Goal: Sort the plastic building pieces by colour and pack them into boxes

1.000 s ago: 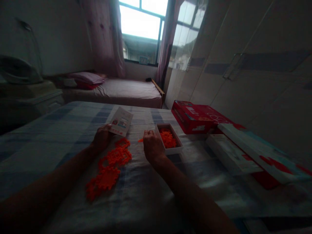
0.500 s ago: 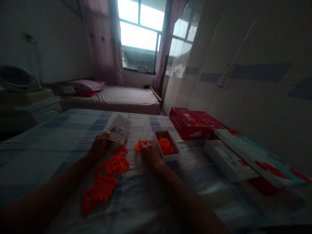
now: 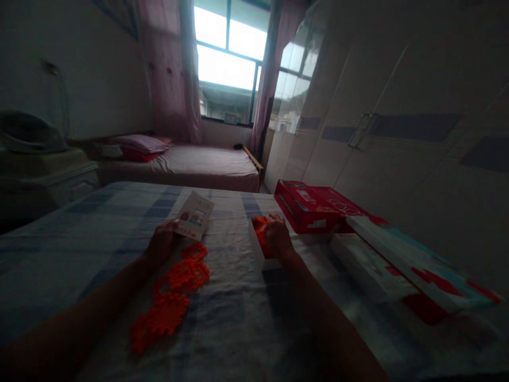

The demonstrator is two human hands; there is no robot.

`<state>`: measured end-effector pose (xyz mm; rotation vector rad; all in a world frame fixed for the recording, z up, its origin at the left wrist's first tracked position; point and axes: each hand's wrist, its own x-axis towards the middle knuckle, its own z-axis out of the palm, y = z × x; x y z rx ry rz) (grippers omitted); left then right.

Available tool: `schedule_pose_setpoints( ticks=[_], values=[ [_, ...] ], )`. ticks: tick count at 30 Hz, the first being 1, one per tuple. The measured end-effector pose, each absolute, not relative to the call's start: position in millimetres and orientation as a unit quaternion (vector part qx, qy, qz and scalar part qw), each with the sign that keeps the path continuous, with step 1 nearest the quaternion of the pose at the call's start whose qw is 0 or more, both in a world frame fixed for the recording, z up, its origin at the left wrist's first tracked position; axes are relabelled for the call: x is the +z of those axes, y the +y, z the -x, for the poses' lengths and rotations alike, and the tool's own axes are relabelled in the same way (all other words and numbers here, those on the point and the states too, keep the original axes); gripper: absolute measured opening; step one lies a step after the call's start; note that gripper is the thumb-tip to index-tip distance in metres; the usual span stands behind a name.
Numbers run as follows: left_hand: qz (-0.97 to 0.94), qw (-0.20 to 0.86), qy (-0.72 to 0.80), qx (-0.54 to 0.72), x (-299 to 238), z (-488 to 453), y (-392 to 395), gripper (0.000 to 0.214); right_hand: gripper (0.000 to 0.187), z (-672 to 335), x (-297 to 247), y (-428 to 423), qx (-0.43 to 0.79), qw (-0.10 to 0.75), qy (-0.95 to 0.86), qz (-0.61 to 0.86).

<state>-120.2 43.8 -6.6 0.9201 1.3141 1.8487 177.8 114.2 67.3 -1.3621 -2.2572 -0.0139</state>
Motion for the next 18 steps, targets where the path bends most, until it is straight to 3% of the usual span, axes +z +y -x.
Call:
schedule_pose_setpoints(
  ticks=[5,11,18],
  values=[
    [-0.368,0.344,0.508,0.699,-7,121,44,0.032,0.039,-199,62,117,-0.028,0.235,-0.816,0.527],
    [-0.37,0.346,0.506,0.699,-6,119,42,0.035,0.049,-212,71,93,0.007,0.138,-0.847,0.514],
    [-0.364,0.331,0.501,0.712,-1,115,41,0.028,0.036,-202,84,75,0.059,0.221,-0.862,0.453]
  ],
)
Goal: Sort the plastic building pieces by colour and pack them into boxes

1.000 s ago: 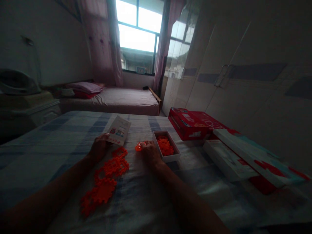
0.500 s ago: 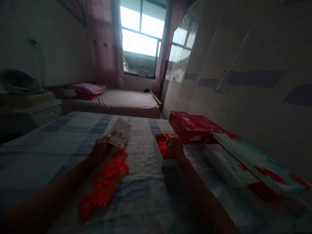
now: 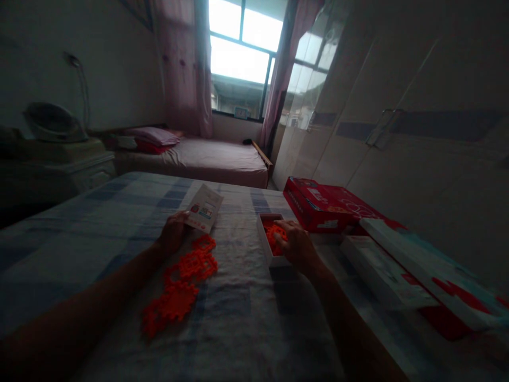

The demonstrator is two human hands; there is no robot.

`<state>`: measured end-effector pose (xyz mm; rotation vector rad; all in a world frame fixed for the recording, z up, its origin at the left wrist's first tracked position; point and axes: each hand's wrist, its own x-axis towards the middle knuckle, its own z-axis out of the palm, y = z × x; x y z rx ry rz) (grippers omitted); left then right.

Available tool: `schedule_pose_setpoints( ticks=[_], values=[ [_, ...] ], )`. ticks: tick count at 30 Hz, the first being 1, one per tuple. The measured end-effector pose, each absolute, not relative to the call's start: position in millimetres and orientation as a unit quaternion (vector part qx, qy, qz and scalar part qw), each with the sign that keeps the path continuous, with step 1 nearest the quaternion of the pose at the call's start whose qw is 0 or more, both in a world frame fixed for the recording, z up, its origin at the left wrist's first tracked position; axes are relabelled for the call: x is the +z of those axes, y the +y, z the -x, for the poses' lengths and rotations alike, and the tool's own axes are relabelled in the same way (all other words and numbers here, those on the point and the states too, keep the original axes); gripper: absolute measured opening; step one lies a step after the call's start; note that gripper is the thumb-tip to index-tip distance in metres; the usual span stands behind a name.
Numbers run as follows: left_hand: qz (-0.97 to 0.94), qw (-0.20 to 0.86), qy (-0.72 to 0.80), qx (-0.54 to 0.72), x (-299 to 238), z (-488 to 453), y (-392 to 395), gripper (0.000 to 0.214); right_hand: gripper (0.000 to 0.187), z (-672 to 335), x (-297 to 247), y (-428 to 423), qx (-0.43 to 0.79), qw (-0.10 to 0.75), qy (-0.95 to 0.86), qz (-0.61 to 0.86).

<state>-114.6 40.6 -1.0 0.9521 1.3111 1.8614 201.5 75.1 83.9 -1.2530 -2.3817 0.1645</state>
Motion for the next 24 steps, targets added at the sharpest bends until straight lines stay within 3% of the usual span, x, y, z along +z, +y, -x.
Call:
schedule_pose_setpoints(
  ticks=[5,11,13,15,21,24],
  values=[
    [-0.355,0.322,0.502,0.719,0,113,41,0.025,0.04,-148,83,28,0.152,0.191,-0.922,0.301],
    [-0.36,0.322,0.492,0.724,-5,115,43,0.029,0.091,-88,58,-34,0.174,0.074,-0.967,0.17],
    [-0.357,0.327,0.488,0.726,-8,116,45,0.031,0.097,-76,48,-41,0.166,0.061,-0.974,0.143],
    [-0.354,0.334,0.482,0.728,-10,117,47,0.033,0.088,-70,41,-43,0.155,0.06,-0.978,0.123],
    [-0.341,0.34,0.471,0.739,-7,115,48,0.027,0.035,-75,36,-29,0.096,0.109,-0.976,0.164],
    [-0.336,0.335,0.471,0.743,-6,114,48,0.026,0.026,-84,37,-15,0.071,0.132,-0.966,0.21]
  ],
)
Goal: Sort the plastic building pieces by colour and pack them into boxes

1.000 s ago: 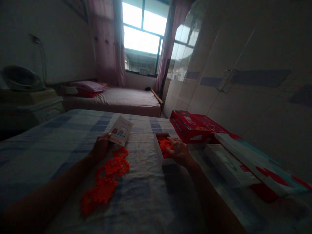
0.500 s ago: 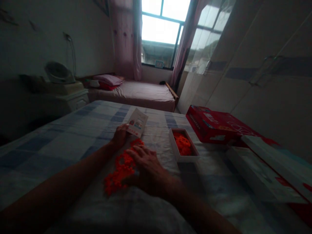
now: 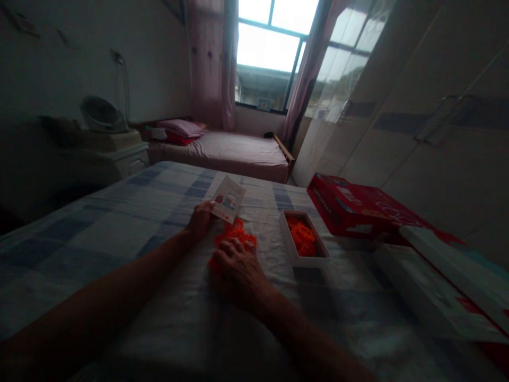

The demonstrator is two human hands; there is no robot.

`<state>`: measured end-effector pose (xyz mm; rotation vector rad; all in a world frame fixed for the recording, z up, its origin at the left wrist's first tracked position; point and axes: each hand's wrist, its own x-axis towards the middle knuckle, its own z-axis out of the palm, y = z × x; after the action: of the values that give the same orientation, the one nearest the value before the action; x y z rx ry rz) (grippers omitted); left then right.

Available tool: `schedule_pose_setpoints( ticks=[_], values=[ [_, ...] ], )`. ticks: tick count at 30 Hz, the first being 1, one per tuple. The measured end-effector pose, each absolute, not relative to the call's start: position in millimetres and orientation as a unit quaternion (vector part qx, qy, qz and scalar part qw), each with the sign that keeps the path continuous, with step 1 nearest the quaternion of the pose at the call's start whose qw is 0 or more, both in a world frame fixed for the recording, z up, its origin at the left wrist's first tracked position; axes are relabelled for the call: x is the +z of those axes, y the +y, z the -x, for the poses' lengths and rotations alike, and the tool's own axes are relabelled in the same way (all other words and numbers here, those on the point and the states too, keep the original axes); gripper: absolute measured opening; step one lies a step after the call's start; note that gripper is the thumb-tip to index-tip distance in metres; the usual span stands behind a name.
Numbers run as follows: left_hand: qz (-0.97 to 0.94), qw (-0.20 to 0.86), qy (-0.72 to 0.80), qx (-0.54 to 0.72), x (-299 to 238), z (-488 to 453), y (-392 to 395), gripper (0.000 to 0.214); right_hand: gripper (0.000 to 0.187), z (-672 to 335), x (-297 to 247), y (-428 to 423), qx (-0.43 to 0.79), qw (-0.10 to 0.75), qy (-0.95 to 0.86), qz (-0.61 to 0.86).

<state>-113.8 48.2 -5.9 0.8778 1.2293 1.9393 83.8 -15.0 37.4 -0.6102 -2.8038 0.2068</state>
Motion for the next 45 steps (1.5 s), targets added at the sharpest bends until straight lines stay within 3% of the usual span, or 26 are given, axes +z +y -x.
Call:
schedule_pose_setpoints(
  ticks=[7,17,21,26,31,38,45],
  values=[
    [-0.336,0.338,0.473,0.741,-9,115,50,0.029,0.026,-100,52,8,0.079,0.135,-0.946,0.285],
    [-0.318,0.339,0.485,0.74,-5,115,49,0.028,0.024,-106,34,45,0.127,0.245,-0.874,0.399],
    [-0.312,0.337,0.49,0.741,-5,116,51,0.027,0.048,-108,29,50,0.126,0.209,-0.876,0.416],
    [-0.319,0.338,0.488,0.739,-6,117,49,0.028,0.051,-106,27,50,0.134,0.166,-0.885,0.415],
    [-0.323,0.332,0.492,0.737,-6,119,48,0.027,0.062,-103,26,48,0.172,0.215,-0.877,0.395],
    [-0.324,0.34,0.497,0.73,-7,119,49,0.028,0.036,-97,29,30,0.176,0.263,-0.88,0.354],
    [-0.325,0.345,0.498,0.726,-2,117,44,0.027,0.038,-132,82,44,0.178,0.367,-0.806,0.428]
  ],
)
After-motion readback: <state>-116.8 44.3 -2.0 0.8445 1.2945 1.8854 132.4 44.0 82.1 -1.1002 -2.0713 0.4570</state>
